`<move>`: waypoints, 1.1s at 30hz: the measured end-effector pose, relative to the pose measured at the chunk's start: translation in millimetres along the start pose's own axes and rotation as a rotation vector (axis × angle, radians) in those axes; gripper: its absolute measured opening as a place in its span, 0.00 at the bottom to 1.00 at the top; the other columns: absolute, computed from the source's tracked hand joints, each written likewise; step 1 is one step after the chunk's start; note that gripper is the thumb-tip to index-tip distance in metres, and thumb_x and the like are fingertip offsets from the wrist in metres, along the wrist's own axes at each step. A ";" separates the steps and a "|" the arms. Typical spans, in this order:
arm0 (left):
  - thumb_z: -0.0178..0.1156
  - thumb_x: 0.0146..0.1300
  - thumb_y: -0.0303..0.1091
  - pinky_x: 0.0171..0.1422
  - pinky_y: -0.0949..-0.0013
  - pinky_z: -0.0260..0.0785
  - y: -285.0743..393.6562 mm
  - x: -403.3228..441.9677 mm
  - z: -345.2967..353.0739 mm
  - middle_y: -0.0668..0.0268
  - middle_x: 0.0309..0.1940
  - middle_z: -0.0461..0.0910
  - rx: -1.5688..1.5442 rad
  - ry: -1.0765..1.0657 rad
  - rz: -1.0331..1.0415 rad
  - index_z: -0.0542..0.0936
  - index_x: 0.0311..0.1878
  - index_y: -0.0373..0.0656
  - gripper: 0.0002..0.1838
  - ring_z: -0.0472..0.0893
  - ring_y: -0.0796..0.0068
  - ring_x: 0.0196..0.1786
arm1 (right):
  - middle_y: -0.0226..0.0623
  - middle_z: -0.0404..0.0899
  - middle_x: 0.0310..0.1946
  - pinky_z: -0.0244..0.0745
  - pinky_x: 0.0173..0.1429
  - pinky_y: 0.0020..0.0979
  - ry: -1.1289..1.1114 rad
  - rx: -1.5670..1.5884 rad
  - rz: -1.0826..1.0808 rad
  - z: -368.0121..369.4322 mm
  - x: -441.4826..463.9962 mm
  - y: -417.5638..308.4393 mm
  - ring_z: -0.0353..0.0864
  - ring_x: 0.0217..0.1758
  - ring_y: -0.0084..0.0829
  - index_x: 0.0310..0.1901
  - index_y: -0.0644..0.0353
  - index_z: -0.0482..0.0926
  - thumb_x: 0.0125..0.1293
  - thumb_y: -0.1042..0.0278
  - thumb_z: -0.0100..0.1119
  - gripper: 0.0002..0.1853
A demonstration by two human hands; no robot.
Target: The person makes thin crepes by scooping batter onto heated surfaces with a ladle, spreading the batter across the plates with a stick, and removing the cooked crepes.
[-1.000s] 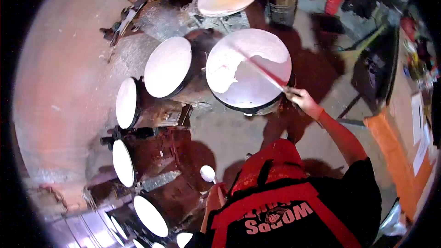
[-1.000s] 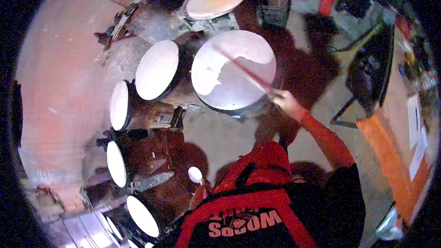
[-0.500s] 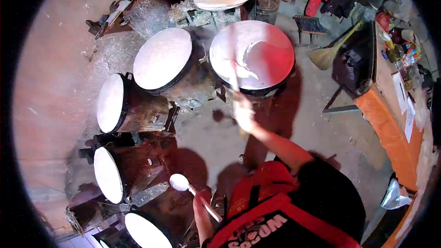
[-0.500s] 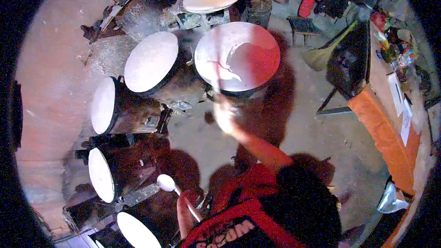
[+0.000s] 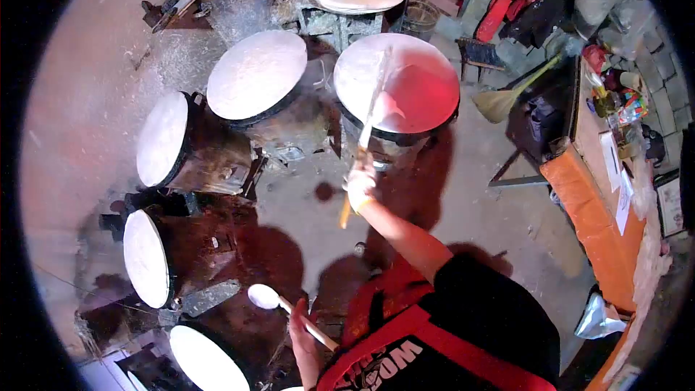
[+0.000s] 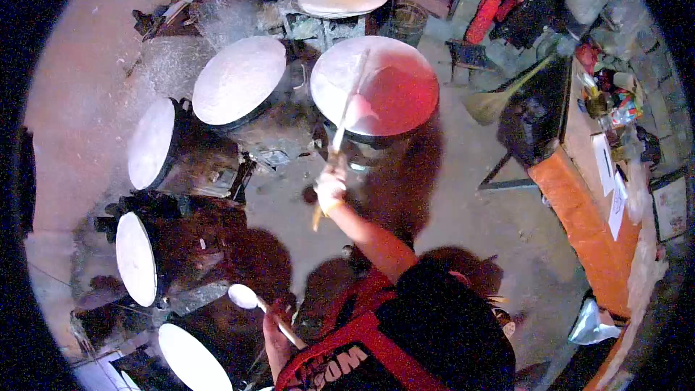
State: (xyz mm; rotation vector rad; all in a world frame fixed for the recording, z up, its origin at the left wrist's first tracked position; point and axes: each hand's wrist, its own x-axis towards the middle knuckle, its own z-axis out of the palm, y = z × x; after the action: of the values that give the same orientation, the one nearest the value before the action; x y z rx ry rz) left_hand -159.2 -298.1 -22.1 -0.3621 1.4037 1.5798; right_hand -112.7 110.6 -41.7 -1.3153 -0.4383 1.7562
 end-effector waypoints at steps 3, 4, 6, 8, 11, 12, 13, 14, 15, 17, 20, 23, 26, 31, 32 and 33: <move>0.53 0.61 0.46 0.55 0.67 0.64 -6.1 49.4 -12.8 0.73 0.51 0.76 -0.003 -0.002 -0.151 0.75 0.55 0.46 0.21 0.72 0.80 0.53 | 0.22 0.69 0.25 0.57 0.15 0.27 -0.070 0.022 -0.057 -59.2 -1.6 -9.2 0.61 0.14 0.19 0.67 0.36 0.54 0.70 0.58 0.40 0.24; 0.52 0.61 0.45 0.55 0.67 0.64 -1.1 51.4 -1.6 0.73 0.49 0.76 -0.013 0.016 -0.199 0.75 0.54 0.46 0.21 0.72 0.80 0.52 | 0.22 0.65 0.21 0.55 0.14 0.25 -0.070 -0.103 -0.084 -70.1 -10.9 -28.8 0.60 0.13 0.19 0.64 0.38 0.57 0.71 0.55 0.40 0.21; 0.52 0.62 0.43 0.61 0.67 0.58 8.9 48.5 30.1 0.71 0.57 0.69 0.004 0.018 -0.216 0.74 0.56 0.46 0.21 0.61 0.75 0.61 | 0.22 0.61 0.16 0.53 0.12 0.22 -0.089 -0.172 -0.074 -86.1 -18.1 -66.5 0.59 0.12 0.19 0.58 0.41 0.62 0.71 0.50 0.40 0.17; 0.51 0.63 0.42 0.68 0.67 0.52 16.4 44.3 59.6 0.70 0.64 0.63 0.035 -0.014 -0.209 0.72 0.58 0.46 0.21 0.50 0.70 0.70 | 0.22 0.60 0.16 0.55 0.11 0.22 -0.129 -0.053 -0.088 -90.3 -13.1 -88.0 0.59 0.10 0.20 0.51 0.43 0.66 0.71 0.52 0.43 0.12; 0.51 0.63 0.43 0.73 0.64 0.43 25.2 24.4 102.9 0.71 0.68 0.58 0.089 -0.120 -0.097 0.72 0.59 0.45 0.23 0.43 0.63 0.73 | 0.24 0.64 0.19 0.57 0.13 0.24 -0.007 -0.057 -0.176 -57.6 -3.5 -78.0 0.63 0.13 0.20 0.50 0.43 0.67 0.71 0.51 0.41 0.12; 0.51 0.63 0.43 0.71 0.65 0.47 27.4 16.7 122.1 0.70 0.64 0.61 0.120 -0.103 -0.092 0.73 0.58 0.44 0.22 0.48 0.66 0.71 | 0.28 0.67 0.20 0.58 0.12 0.25 -0.121 -0.028 -0.167 -54.5 3.3 -67.8 0.63 0.12 0.22 0.56 0.42 0.66 0.71 0.52 0.42 0.15; 0.52 0.63 0.42 0.70 0.66 0.50 28.6 13.4 136.2 0.69 0.61 0.64 0.149 -0.087 -0.087 0.74 0.57 0.44 0.21 0.53 0.69 0.68 | 0.33 0.74 0.28 0.70 0.22 0.29 -0.218 -0.205 -0.085 -51.4 -5.7 -69.8 0.73 0.22 0.27 0.61 0.45 0.65 0.71 0.54 0.44 0.19; 0.52 0.62 0.42 0.67 0.68 0.53 26.6 15.6 141.4 0.70 0.56 0.65 0.144 -0.114 -0.102 0.74 0.57 0.43 0.22 0.57 0.72 0.64 | 0.36 0.76 0.34 0.72 0.32 0.27 -0.179 -0.440 -0.065 -53.8 -11.7 -78.7 0.75 0.31 0.28 0.61 0.47 0.66 0.70 0.55 0.46 0.20; 0.53 0.61 0.42 0.65 0.69 0.55 23.5 20.1 144.5 0.72 0.52 0.67 0.137 -0.141 -0.117 0.74 0.57 0.43 0.22 0.61 0.75 0.59 | 0.33 0.74 0.32 0.71 0.31 0.27 -0.229 -0.488 -0.094 -67.2 -4.0 -77.4 0.73 0.29 0.25 0.61 0.49 0.66 0.70 0.54 0.45 0.20; 0.54 0.60 0.42 0.59 0.73 0.59 19.8 22.2 152.4 0.74 0.43 0.66 0.122 -0.171 -0.139 0.74 0.57 0.42 0.23 0.65 0.81 0.50 | 0.26 0.71 0.26 0.69 0.27 0.25 -0.352 -0.503 -0.282 -120.1 38.0 -64.5 0.70 0.25 0.20 0.59 0.52 0.67 0.71 0.52 0.44 0.21; 0.55 0.59 0.41 0.51 0.77 0.63 7.1 23.7 168.1 0.78 0.34 0.64 0.101 -0.150 -0.148 0.74 0.56 0.42 0.23 0.66 0.87 0.39 | 0.23 0.68 0.23 0.66 0.25 0.23 -0.409 -0.417 -0.056 -174.2 16.3 -142.4 0.67 0.23 0.17 0.53 0.54 0.69 0.71 0.51 0.43 0.18; 0.56 0.60 0.39 0.46 0.79 0.63 -6.9 28.4 188.6 0.79 0.32 0.65 0.097 -0.106 -0.145 0.75 0.55 0.43 0.21 0.66 0.89 0.36 | 0.23 0.67 0.21 0.61 0.19 0.22 -0.417 -0.278 0.003 -182.4 25.2 -182.7 0.64 0.17 0.18 0.54 0.50 0.68 0.70 0.49 0.43 0.18; 0.55 0.61 0.39 0.42 0.78 0.63 -17.8 30.2 215.8 0.81 0.27 0.65 0.038 -0.173 -0.150 0.76 0.54 0.42 0.19 0.67 0.88 0.31 | 0.22 0.67 0.20 0.58 0.15 0.23 -0.359 -0.271 -0.077 -151.0 43.1 -169.0 0.63 0.14 0.19 0.57 0.47 0.67 0.69 0.47 0.45 0.20; 0.54 0.62 0.39 0.42 0.78 0.65 -21.4 22.3 271.3 0.80 0.23 0.64 0.020 -0.225 -0.138 0.76 0.53 0.39 0.19 0.67 0.87 0.30 | 0.26 0.75 0.30 0.68 0.31 0.22 -0.631 -0.659 -0.048 -205.0 67.8 -173.8 0.71 0.27 0.19 0.60 0.55 0.68 0.69 0.56 0.49 0.21; 0.54 0.62 0.39 0.47 0.75 0.67 -26.9 30.4 269.8 0.79 0.24 0.66 -0.017 -0.253 -0.144 0.75 0.54 0.38 0.20 0.68 0.86 0.31 | 0.25 0.73 0.28 0.66 0.29 0.22 -0.607 -0.604 -0.081 -227.2 71.8 -186.7 0.69 0.26 0.18 0.58 0.55 0.69 0.69 0.57 0.48 0.19; 0.55 0.61 0.39 0.51 0.72 0.68 -33.2 35.4 269.3 0.78 0.25 0.67 -0.055 -0.279 -0.150 0.74 0.54 0.37 0.21 0.69 0.85 0.31 | 0.24 0.70 0.21 0.61 0.16 0.22 -0.548 -0.512 -0.080 -250.1 84.9 -195.5 0.66 0.15 0.17 0.56 0.52 0.69 0.69 0.58 0.47 0.16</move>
State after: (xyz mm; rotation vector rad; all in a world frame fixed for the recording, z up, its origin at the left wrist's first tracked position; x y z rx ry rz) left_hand -54.2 -47.6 11.1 -0.2617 1.0965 1.4841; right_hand 191.7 234.2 -47.8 -1.1005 -1.2977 2.0020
